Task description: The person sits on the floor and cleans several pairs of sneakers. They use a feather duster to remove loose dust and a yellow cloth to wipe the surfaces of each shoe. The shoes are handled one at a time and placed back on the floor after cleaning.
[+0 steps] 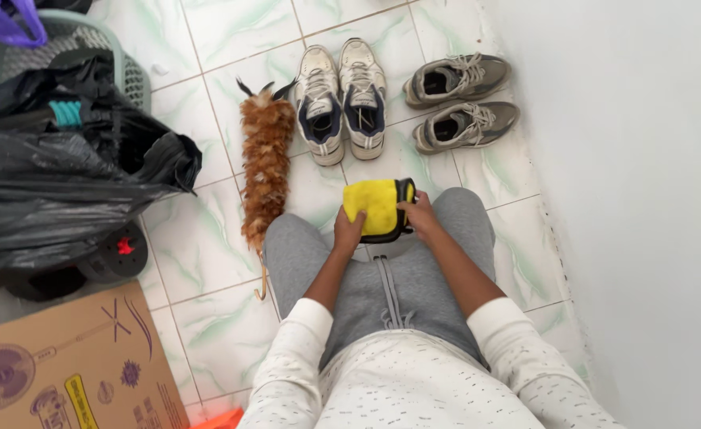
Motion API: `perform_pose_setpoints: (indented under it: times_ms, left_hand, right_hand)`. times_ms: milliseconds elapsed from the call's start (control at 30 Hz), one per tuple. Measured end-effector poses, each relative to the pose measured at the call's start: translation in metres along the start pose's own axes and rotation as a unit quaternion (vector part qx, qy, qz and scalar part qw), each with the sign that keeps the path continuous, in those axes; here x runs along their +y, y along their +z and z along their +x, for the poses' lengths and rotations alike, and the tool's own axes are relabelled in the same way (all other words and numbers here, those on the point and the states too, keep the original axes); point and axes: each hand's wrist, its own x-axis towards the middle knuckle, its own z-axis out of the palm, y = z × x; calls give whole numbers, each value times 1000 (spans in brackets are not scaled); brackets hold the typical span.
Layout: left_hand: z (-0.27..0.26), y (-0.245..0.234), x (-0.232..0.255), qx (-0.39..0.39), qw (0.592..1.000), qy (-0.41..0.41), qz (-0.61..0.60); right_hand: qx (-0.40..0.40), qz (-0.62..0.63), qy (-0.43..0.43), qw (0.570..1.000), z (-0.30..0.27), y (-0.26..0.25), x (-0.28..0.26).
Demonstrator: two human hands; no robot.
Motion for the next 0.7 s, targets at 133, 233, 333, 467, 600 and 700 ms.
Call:
perform_pose_setpoints:
  times_ms: [133,233,333,467,600,700]
  left_hand:
    - [25,10,-14,51,989,-101,93]
    - [20,7,-24,176,936,79,293]
    - [5,1,-24,151,927,132,316]
    - [3,13,-13,10,973,104,206]
    - [11,19,1,-67,979,57,185]
    - [13,18,4,-86,975,43,201]
  right_hand:
    - [61,-117,-88,987,15,4,4]
    - [121,-238,-86,960,19,6,16]
    - [187,-186,-81,961,34,8,7]
    - [138,145,124,972,77,-12,-28]
    - [79,235,229,941,128,-37,-63]
    - [41,252,267,929,155,-52,-71]
